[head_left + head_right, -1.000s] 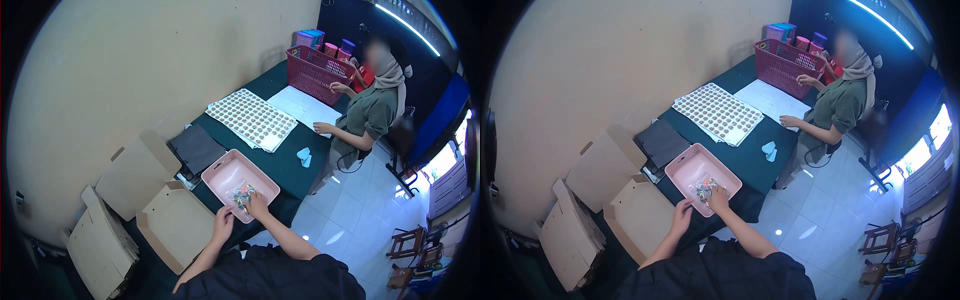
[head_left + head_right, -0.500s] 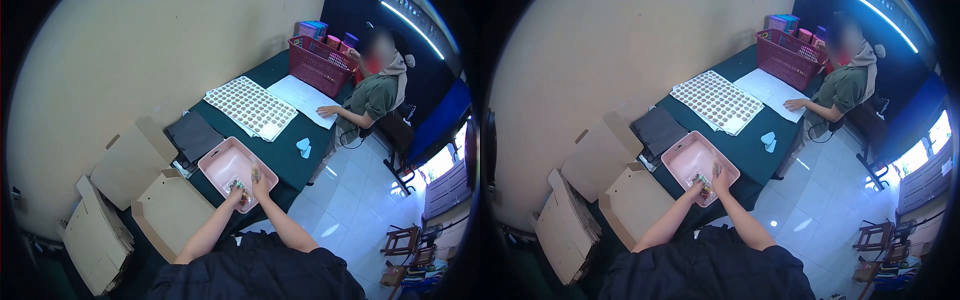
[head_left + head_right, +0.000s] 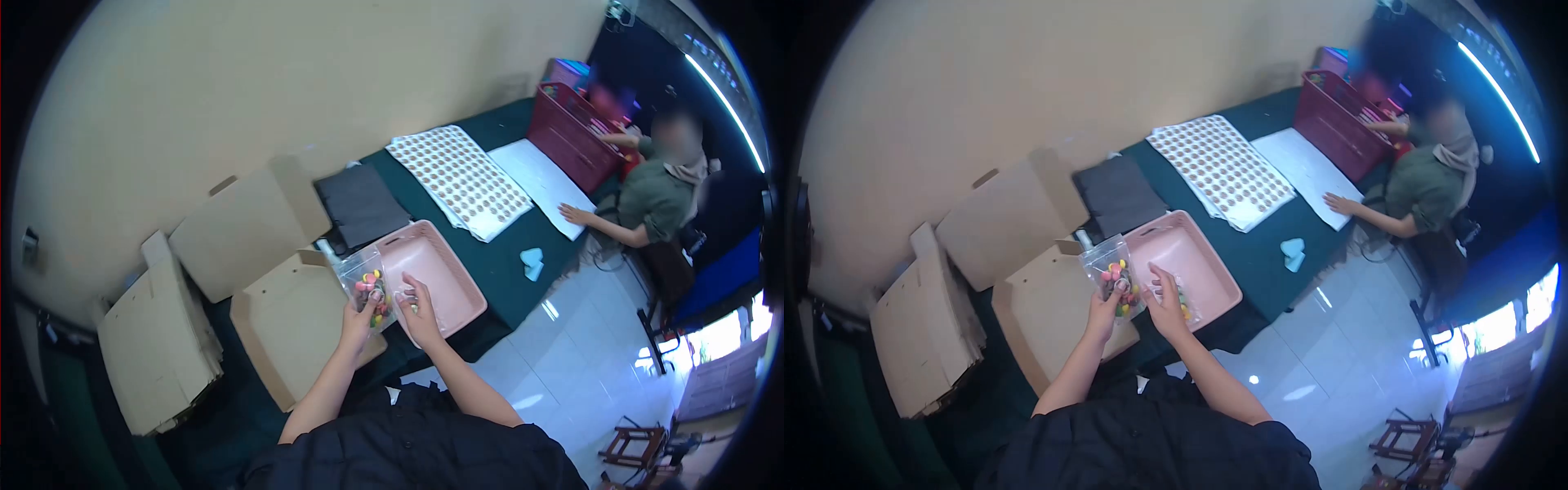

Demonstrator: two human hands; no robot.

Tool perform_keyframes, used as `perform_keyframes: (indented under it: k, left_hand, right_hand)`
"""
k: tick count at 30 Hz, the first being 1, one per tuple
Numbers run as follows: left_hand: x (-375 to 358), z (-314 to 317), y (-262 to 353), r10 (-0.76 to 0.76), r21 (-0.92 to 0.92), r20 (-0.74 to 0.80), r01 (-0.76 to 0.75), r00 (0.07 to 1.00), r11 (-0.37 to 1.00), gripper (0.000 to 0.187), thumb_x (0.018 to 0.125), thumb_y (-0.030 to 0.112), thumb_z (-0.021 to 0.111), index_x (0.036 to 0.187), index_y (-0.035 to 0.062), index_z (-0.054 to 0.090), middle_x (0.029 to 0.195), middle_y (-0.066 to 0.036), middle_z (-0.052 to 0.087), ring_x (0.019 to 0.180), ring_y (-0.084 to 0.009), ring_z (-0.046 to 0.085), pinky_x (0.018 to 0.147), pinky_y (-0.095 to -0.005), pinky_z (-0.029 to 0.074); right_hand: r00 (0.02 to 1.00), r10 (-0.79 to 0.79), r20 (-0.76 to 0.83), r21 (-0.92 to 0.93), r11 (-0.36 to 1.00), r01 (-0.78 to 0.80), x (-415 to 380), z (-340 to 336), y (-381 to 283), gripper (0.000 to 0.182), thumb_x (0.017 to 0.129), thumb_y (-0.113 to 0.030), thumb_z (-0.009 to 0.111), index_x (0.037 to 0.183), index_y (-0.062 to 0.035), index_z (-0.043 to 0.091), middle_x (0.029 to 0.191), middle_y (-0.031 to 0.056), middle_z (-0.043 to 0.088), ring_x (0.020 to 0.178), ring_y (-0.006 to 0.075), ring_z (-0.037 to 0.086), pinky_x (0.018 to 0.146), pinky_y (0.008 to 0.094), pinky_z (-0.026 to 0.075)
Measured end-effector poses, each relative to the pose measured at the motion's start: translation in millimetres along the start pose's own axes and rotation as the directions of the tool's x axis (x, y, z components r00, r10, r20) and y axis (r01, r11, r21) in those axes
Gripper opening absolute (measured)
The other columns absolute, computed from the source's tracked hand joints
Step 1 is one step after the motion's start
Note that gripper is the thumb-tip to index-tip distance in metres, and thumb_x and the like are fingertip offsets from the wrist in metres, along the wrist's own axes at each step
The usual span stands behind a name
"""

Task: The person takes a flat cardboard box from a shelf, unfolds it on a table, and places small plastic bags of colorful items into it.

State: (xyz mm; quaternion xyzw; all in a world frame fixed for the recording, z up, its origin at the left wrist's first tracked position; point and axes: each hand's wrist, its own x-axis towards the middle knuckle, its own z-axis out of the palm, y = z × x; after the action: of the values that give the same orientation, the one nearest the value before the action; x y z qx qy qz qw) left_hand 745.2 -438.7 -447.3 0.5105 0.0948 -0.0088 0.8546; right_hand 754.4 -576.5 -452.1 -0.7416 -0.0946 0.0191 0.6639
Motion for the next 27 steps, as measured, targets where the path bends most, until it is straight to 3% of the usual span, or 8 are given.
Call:
perform_keyframes:
  k: [2,3,4,6,7,15,23,27]
  left_hand:
    - [-10.7,-26.9,20.0,0.086,0.222,-0.034,-0.077,0.996,0.972,0.033,0.082,0.017,0.062,0.108,0.0004,0.052,0.092,-0.006,0.059,0.078,-0.0096,0.056,0.070,-0.0234,0.046]
    - [-19.5,-35.9,31.5,0.062,0.262,-0.059,-0.044,0.996,0.964,0.027,0.082,0.014,0.062,0.103,-0.0019,0.056,0.091,-0.007,0.061,0.078,-0.0094,0.057,0.069,-0.0230,0.047]
    - [-25.6,-44.5,41.4,0.077,0.265,-0.083,-0.053,0.994,0.963,0.027,0.082,0.014,0.062,0.103,-0.0019,0.056,0.091,-0.007,0.061,0.078,-0.0094,0.057,0.069,-0.0230,0.047]
    - [-37.8,-60.6,53.6,0.136,0.222,-0.147,-0.101,0.980,0.970,0.027,0.082,0.014,0.061,0.103,-0.0022,0.056,0.088,-0.005,0.061,0.077,-0.0094,0.057,0.070,-0.0232,0.047]
    - [-42.3,-72.8,55.9,0.162,0.218,-0.153,-0.126,0.975,0.968,0.028,0.083,0.015,0.061,0.103,-0.0027,0.056,0.089,-0.006,0.061,0.079,-0.0103,0.057,0.071,-0.0237,0.047]
    - [-87.3,-142.3,61.3,0.326,0.269,-0.411,-0.228,0.851,0.936,0.029,0.086,0.013,0.055,0.108,-0.0049,0.050,0.098,-0.010,0.060,0.088,-0.0133,0.057,0.076,-0.0252,0.046]
    - [-110.7,-193.1,56.6,0.360,0.305,-0.489,-0.231,0.794,0.924,0.034,0.089,0.016,0.050,0.116,-0.0038,0.045,0.110,-0.012,0.054,0.100,-0.0162,0.052,0.085,-0.0273,0.041]
    - [-99.6,-200.2,53.2,0.263,0.290,-0.458,-0.137,0.849,0.947,0.033,0.089,0.016,0.049,0.116,-0.0028,0.043,0.109,-0.011,0.052,0.103,-0.0177,0.050,0.089,-0.0291,0.039]
  right_hand:
    - [0.999,-0.004,-0.047,0.119,0.993,0.009,9.2,31.3,-1.8,0.039,0.087,-0.022,0.052,0.122,-0.0062,0.046,0.117,0.0133,0.045,0.106,0.0198,0.047,0.084,0.0301,0.042]
    - [0.996,-0.008,0.086,0.343,0.939,-0.022,11.2,47.1,-8.3,0.035,0.088,-0.025,0.052,0.116,-0.0032,0.048,0.106,0.0105,0.052,0.090,0.0134,0.054,0.072,0.0252,0.046]
    - [0.994,-0.015,0.112,0.350,0.936,-0.026,12.5,60.0,-6.2,0.035,0.088,-0.025,0.052,0.116,-0.0032,0.048,0.106,0.0105,0.052,0.090,0.0134,0.054,0.072,0.0252,0.046]
    - [0.858,0.150,0.492,0.415,0.825,-0.383,13.7,80.8,-2.2,0.029,0.089,-0.026,0.050,0.107,-0.0025,0.051,0.091,0.0040,0.057,0.075,0.0083,0.056,0.065,0.0218,0.046]
    - [0.886,0.096,0.453,0.372,0.883,-0.286,11.8,95.2,-13.2,0.024,0.090,-0.027,0.048,0.095,-0.0037,0.052,0.077,-0.0012,0.057,0.068,0.0044,0.053,0.062,0.0194,0.043]
    - [0.733,0.138,0.666,0.350,0.811,-0.470,3.3,180.8,-24.6,0.033,0.093,-0.032,0.041,0.102,-0.0021,0.051,0.086,0.0002,0.057,0.079,0.0069,0.053,0.068,0.0221,0.043]
    - [0.481,0.110,0.870,0.072,0.935,-0.346,12.0,226.1,-1.6,0.025,0.089,-0.026,0.051,0.097,-0.0020,0.052,0.084,0.0024,0.059,0.071,0.0078,0.056,0.064,0.0221,0.046]
    - [0.555,0.163,0.816,0.113,0.897,-0.428,13.4,225.2,19.3,0.029,0.090,-0.029,0.049,0.101,-0.0026,0.051,0.083,0.0015,0.059,0.073,0.0073,0.054,0.064,0.0225,0.044]
